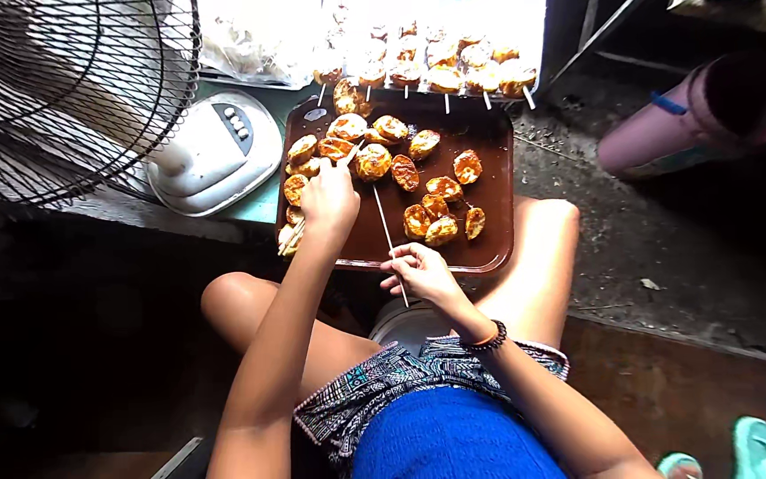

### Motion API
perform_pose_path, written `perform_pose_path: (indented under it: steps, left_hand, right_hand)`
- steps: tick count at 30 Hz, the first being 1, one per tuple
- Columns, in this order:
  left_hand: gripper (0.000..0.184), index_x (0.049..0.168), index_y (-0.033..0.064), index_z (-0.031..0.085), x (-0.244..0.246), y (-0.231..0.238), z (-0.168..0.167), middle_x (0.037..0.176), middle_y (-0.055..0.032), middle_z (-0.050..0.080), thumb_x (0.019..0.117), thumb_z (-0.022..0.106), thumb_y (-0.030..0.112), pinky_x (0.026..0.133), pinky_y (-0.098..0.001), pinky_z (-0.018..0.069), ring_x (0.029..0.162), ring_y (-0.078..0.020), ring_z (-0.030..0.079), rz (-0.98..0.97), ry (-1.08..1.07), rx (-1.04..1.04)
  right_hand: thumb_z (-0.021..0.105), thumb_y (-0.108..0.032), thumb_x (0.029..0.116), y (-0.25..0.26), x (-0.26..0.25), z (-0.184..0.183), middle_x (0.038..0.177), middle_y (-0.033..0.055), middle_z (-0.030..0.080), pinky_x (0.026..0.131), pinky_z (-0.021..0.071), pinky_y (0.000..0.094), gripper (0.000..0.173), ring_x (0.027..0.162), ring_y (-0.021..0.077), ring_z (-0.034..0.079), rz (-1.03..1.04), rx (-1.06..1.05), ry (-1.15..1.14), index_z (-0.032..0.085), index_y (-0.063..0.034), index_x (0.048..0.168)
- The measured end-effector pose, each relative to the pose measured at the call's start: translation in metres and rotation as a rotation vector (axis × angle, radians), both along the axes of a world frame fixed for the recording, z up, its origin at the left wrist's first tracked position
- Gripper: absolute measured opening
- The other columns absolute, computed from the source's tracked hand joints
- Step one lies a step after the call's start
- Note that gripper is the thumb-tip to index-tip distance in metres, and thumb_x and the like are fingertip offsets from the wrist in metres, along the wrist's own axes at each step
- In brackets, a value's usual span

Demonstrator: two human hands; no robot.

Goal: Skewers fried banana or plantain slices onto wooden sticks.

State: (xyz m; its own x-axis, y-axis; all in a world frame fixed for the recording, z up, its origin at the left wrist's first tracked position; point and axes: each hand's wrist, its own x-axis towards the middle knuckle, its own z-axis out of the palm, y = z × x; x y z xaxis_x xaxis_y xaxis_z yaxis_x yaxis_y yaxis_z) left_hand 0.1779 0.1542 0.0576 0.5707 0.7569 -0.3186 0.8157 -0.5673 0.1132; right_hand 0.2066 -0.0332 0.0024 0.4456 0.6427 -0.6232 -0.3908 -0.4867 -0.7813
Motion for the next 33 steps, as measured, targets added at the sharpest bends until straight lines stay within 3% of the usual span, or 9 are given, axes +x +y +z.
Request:
perform_pose_path:
  steps: [4,6,9,14,17,21,26,29,33]
  left_hand:
    - [0.026,0.118,0.0014,0.067,0.015,0.006,0.024,0.127,-0.0218,0.064,0.1013,0.055,0.017,0.088,-0.0604,0.053,0.119,-0.0406,0.063,-0.018,0.084,-0.094]
    - [0.023,0.111,0.0048,0.071,0.013,0.006,0.029,0.121,-0.0211,0.067,0.0997,0.057,0.02,0.086,-0.0621,0.0528,0.117,-0.0405,0.064,-0.006,0.071,-0.126]
    - [0.032,0.127,0.0145,0.071,0.003,0.0,0.028,0.127,-0.0165,0.067,0.0996,0.057,0.021,0.088,-0.0632,0.0516,0.118,-0.0386,0.064,-0.048,0.1,-0.148]
    - [0.039,0.138,0.0166,0.066,-0.034,-0.033,0.022,0.134,-0.0153,0.064,0.1019,0.052,0.013,0.083,-0.0603,0.0551,0.11,-0.0397,0.067,-0.07,0.123,-0.064]
    - [0.038,0.138,0.0164,0.066,-0.065,-0.053,0.021,0.128,-0.0172,0.065,0.1031,0.052,0.013,0.075,-0.0604,0.0557,0.096,-0.0404,0.069,-0.007,0.13,-0.008]
    - [0.045,0.144,0.0142,0.061,-0.091,-0.07,0.015,0.138,-0.0189,0.06,0.1004,0.054,0.007,0.072,-0.0568,0.0568,0.09,-0.0382,0.071,0.059,0.063,0.084]
    - [0.059,0.154,0.0092,0.049,-0.088,-0.086,-0.045,0.117,-0.0232,0.06,0.0963,0.056,-0.002,0.068,-0.0506,0.0575,0.089,-0.0379,0.068,-0.025,-0.232,0.194]
    - [0.065,0.158,0.0133,0.043,-0.081,-0.089,-0.082,0.122,-0.0211,0.058,0.0963,0.057,-0.001,0.067,-0.0453,0.0574,0.088,-0.0337,0.067,-0.031,-0.252,0.204]
    - [0.067,0.161,0.0111,0.036,-0.076,-0.093,-0.091,0.133,-0.0231,0.056,0.0976,0.056,-0.002,0.069,-0.0454,0.058,0.089,-0.0352,0.069,-0.023,-0.182,0.159]
  right_hand:
    - [0.053,-0.003,0.1054,0.012,0.006,-0.004,0.103,0.0103,0.075,0.069,0.0655,0.0301,0.019,0.078,0.0173,0.077,-0.047,0.102,-0.079,0.056,0.0002,0.123]
    - [0.055,-0.002,0.1048,0.009,0.006,-0.001,0.102,0.0094,0.076,0.067,0.0659,0.0296,0.017,0.076,0.0171,0.077,-0.064,0.119,-0.105,0.058,-0.0005,0.122]
    - [0.056,-0.002,0.1041,-0.006,0.007,0.002,0.099,0.0091,0.077,0.065,0.0658,0.0286,0.017,0.072,0.0164,0.077,-0.045,0.112,-0.103,0.058,0.0005,0.12]
    - [0.054,-0.005,0.1043,-0.035,0.003,0.0,0.101,0.006,0.076,0.062,0.0646,0.0265,0.018,0.07,0.0131,0.075,0.071,0.086,-0.1,0.058,-0.0005,0.121]
    - [0.053,-0.006,0.1041,-0.046,-0.002,-0.009,0.1,0.0044,0.075,0.062,0.0635,0.025,0.019,0.069,0.0105,0.074,0.136,0.069,-0.132,0.06,-0.0009,0.121]
    - [0.055,-0.009,0.1038,-0.072,-0.003,-0.013,0.101,0.0037,0.075,0.066,0.0639,0.0259,0.019,0.073,0.0102,0.074,0.209,-0.011,-0.223,0.062,-0.0034,0.12]
    - [0.055,-0.01,0.0991,-0.107,-0.01,-0.02,0.103,0.0085,0.07,0.077,0.0599,0.0272,0.022,0.084,0.0117,0.07,0.24,-0.051,-0.679,0.069,-0.004,0.116]
    - [0.055,-0.01,0.0987,-0.104,-0.006,-0.031,0.104,0.0092,0.071,0.081,0.0595,0.0291,0.023,0.087,0.0138,0.07,0.235,-0.037,-0.813,0.071,-0.0046,0.115]
    - [0.055,-0.01,0.0984,-0.099,-0.001,-0.037,0.105,0.0098,0.071,0.081,0.0598,0.031,0.024,0.087,0.0154,0.071,0.257,-0.053,-0.807,0.071,-0.0048,0.115]
